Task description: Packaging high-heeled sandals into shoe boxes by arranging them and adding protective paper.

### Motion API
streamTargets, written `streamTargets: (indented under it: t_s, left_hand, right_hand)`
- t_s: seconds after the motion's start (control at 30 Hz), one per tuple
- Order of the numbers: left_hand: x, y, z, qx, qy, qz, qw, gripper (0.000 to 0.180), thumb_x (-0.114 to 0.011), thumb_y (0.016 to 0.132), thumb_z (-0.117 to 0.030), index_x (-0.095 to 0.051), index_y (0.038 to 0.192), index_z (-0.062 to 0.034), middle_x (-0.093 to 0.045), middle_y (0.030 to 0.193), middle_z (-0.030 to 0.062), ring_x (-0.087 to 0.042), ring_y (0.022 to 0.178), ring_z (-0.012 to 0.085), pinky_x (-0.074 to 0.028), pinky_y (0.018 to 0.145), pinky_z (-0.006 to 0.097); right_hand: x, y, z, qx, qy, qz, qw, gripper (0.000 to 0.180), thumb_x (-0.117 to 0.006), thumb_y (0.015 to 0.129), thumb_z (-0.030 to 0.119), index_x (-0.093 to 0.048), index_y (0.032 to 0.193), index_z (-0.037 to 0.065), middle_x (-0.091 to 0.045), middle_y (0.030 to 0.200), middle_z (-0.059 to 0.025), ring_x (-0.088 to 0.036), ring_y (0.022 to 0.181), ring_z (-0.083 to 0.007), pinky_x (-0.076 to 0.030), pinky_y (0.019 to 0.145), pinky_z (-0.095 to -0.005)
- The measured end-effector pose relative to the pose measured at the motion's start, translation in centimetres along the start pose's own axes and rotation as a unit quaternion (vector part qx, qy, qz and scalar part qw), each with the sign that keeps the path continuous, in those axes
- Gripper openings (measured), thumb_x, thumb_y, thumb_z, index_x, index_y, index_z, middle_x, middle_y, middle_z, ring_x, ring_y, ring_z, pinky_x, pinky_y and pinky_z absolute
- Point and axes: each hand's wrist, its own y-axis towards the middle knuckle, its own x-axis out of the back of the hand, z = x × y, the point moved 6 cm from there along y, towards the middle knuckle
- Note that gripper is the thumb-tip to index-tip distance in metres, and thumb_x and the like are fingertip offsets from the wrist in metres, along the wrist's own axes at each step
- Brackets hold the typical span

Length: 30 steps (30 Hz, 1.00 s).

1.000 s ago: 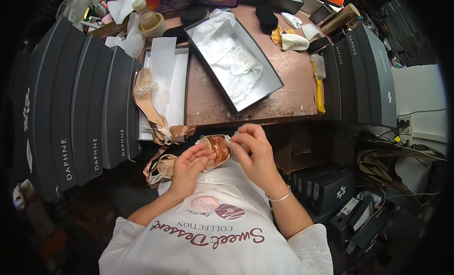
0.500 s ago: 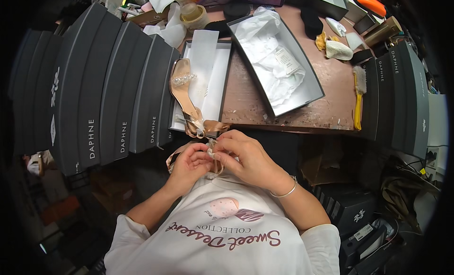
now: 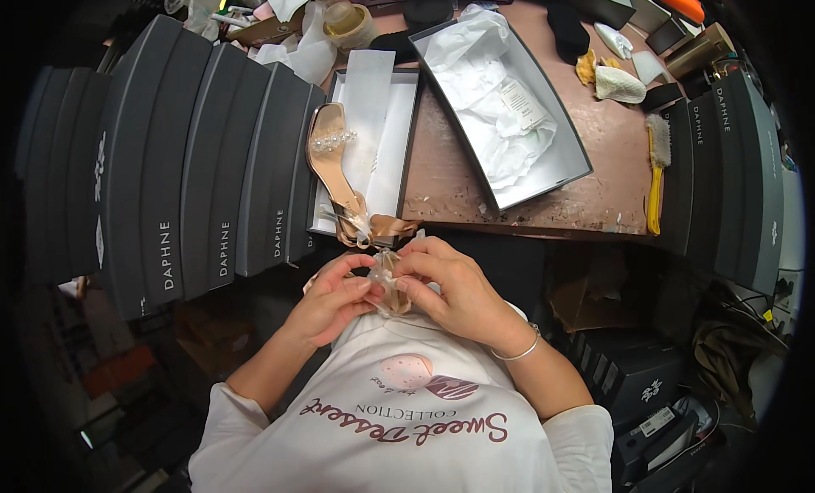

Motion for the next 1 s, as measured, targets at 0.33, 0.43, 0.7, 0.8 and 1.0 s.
streamTargets:
  t_s: [0.33,0.43,0.7,0.8,1.0]
  left_hand:
    - [-0.6,1.8,2.3,-0.025,-0.080,0.000,0.996,0.026,-0.058,0.094,-0.011,-0.053,0.119,-0.0079,-0.064,0.101,0.0047,-0.059,0.086,0.0098,-0.048,0.081,0.027]
    - [-0.9,2.2,3.0,-0.042,-0.100,-0.008,0.994,0.023,-0.057,0.094,-0.011,-0.054,0.117,-0.0076,-0.064,0.099,0.0041,-0.060,0.086,0.0107,-0.049,0.077,0.025]
    - [-0.5,2.3,4.4,-0.037,-0.123,-0.025,0.991,0.022,-0.054,0.095,-0.011,-0.054,0.117,-0.0069,-0.064,0.100,0.0065,-0.062,0.086,0.0126,-0.048,0.067,0.023]
    - [-1.0,2.0,3.9,-0.054,-0.069,-0.018,0.996,0.029,-0.050,0.095,-0.008,-0.050,0.124,-0.0059,-0.064,0.103,0.0086,-0.063,0.089,0.0140,-0.048,0.067,0.023]
    - [-2.4,0.5,3.0,-0.132,0.057,-0.004,0.990,0.041,-0.047,0.093,-0.001,-0.042,0.133,-0.0039,-0.063,0.106,0.0109,-0.062,0.091,0.0133,-0.049,0.068,0.022]
  right_hand:
    - [1.5,-2.6,-2.8,-0.070,0.051,-0.033,0.996,0.011,-0.063,0.087,0.004,-0.064,0.096,-0.002,-0.058,0.112,-0.0123,-0.061,0.092,-0.0153,-0.051,0.078,-0.0265]
    - [1.9,-2.6,-2.9,-0.084,0.033,-0.045,0.995,0.012,-0.064,0.087,0.004,-0.065,0.097,-0.002,-0.059,0.112,-0.0148,-0.063,0.092,-0.0171,-0.053,0.080,-0.0276]
    - [2.6,-3.7,-4.5,-0.125,0.055,-0.067,0.988,0.008,-0.063,0.088,0.002,-0.064,0.094,-0.003,-0.058,0.113,-0.0126,-0.057,0.097,-0.0132,-0.048,0.083,-0.0258]
    - [2.4,-3.9,-4.0,-0.108,0.053,-0.065,0.991,0.007,-0.063,0.087,0.000,-0.064,0.093,-0.003,-0.057,0.115,-0.0130,-0.058,0.099,-0.0145,-0.048,0.083,-0.0259]
    - [2.5,-4.9,-4.1,-0.079,0.029,-0.052,0.995,0.008,-0.064,0.086,-0.001,-0.064,0.093,-0.003,-0.055,0.119,-0.0139,-0.058,0.104,-0.0177,-0.048,0.087,-0.0272]
